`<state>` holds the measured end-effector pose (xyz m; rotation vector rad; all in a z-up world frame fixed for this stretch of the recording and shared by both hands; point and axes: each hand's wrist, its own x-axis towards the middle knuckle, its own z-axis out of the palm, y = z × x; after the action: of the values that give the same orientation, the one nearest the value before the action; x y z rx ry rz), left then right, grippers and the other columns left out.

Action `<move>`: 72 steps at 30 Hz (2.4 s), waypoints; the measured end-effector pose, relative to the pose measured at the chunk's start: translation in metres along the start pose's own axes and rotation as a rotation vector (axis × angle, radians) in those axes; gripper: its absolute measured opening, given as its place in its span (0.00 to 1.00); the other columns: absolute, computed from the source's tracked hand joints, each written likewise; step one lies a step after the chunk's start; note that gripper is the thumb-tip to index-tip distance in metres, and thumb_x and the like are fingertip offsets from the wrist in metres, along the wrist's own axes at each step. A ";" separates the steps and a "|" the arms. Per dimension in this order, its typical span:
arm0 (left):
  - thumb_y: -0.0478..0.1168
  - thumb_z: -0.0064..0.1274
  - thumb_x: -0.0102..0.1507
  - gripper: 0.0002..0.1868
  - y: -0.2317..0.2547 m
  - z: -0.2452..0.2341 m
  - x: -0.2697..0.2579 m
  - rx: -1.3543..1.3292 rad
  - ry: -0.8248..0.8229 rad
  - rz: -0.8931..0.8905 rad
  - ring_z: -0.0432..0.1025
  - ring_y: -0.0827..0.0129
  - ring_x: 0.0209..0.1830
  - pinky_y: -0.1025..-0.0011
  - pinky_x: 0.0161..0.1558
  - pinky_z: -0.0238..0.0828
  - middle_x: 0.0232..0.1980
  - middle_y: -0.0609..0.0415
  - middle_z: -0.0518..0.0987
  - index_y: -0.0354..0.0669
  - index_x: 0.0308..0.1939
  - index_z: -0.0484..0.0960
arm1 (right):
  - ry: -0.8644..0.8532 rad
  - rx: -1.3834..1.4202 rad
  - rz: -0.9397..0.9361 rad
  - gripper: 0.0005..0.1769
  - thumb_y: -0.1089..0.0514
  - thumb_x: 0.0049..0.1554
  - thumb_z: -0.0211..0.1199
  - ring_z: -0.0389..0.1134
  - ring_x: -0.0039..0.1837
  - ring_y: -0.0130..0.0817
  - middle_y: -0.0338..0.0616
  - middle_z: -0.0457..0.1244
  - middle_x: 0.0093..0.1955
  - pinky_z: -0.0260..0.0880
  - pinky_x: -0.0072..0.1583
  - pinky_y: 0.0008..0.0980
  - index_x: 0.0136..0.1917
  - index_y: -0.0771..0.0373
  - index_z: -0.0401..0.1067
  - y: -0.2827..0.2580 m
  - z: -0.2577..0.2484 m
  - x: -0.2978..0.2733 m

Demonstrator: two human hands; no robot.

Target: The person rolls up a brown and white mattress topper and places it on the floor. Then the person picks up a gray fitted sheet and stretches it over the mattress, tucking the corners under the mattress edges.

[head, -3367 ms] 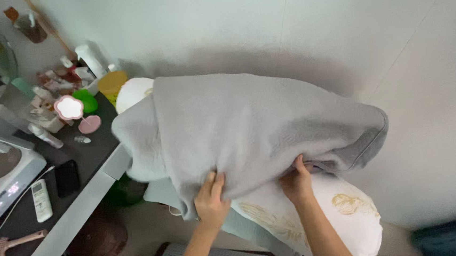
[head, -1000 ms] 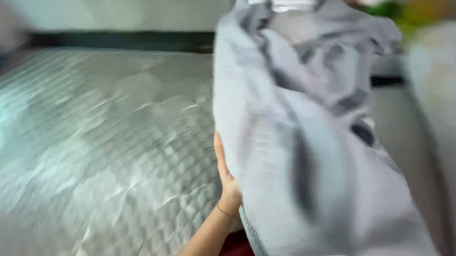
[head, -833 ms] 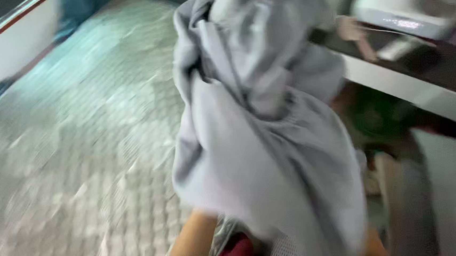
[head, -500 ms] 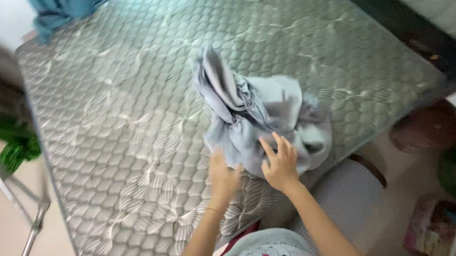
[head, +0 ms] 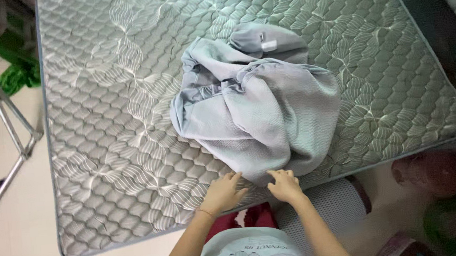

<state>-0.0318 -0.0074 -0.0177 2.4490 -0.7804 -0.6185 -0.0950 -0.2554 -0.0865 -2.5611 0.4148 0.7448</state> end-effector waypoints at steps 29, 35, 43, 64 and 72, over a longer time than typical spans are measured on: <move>0.55 0.62 0.59 0.40 -0.029 0.070 -0.036 -0.522 0.158 -0.493 0.69 0.50 0.67 0.59 0.65 0.64 0.66 0.38 0.74 0.43 0.71 0.68 | 0.151 0.783 -0.177 0.12 0.55 0.60 0.64 0.63 0.36 0.29 0.45 0.68 0.34 0.62 0.39 0.34 0.48 0.68 0.77 -0.026 0.035 0.138; 0.51 0.75 0.42 0.60 0.005 0.041 0.012 -0.669 0.354 -0.297 0.69 0.47 0.66 0.59 0.63 0.66 0.66 0.35 0.72 0.37 0.72 0.59 | -0.057 0.852 -0.500 0.11 0.58 0.62 0.61 0.62 0.40 0.23 0.37 0.67 0.39 0.64 0.44 0.28 0.55 0.66 0.76 -0.091 -0.047 0.045; 0.42 0.68 0.48 0.49 0.032 0.040 0.072 -0.497 1.013 -0.115 0.74 0.37 0.45 0.54 0.42 0.73 0.48 0.30 0.76 0.26 0.67 0.60 | 0.027 0.895 -0.530 0.10 0.60 0.62 0.62 0.63 0.45 0.23 0.38 0.66 0.43 0.66 0.49 0.27 0.54 0.68 0.76 -0.088 -0.070 0.019; 0.36 0.63 0.61 0.11 0.010 -0.211 0.052 -0.799 0.963 0.171 0.79 0.76 0.40 0.72 0.43 0.76 0.41 0.52 0.88 0.34 0.45 0.87 | 0.892 0.338 0.140 0.50 0.33 0.45 0.65 0.61 0.62 0.54 0.59 0.55 0.65 0.62 0.59 0.53 0.74 0.53 0.52 -0.032 -0.107 0.068; 0.35 0.65 0.60 0.12 -0.106 -0.205 0.099 -1.025 1.131 -0.315 0.76 0.72 0.40 0.72 0.44 0.72 0.41 0.54 0.85 0.32 0.45 0.85 | 0.647 0.545 -0.257 0.25 0.64 0.50 0.48 0.73 0.51 0.52 0.60 0.71 0.48 0.71 0.53 0.47 0.58 0.67 0.76 0.024 -0.069 0.122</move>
<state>0.1962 0.0707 0.0543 1.5152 0.3438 0.2880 0.0246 -0.3286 -0.1109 -2.2011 0.3997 -0.2829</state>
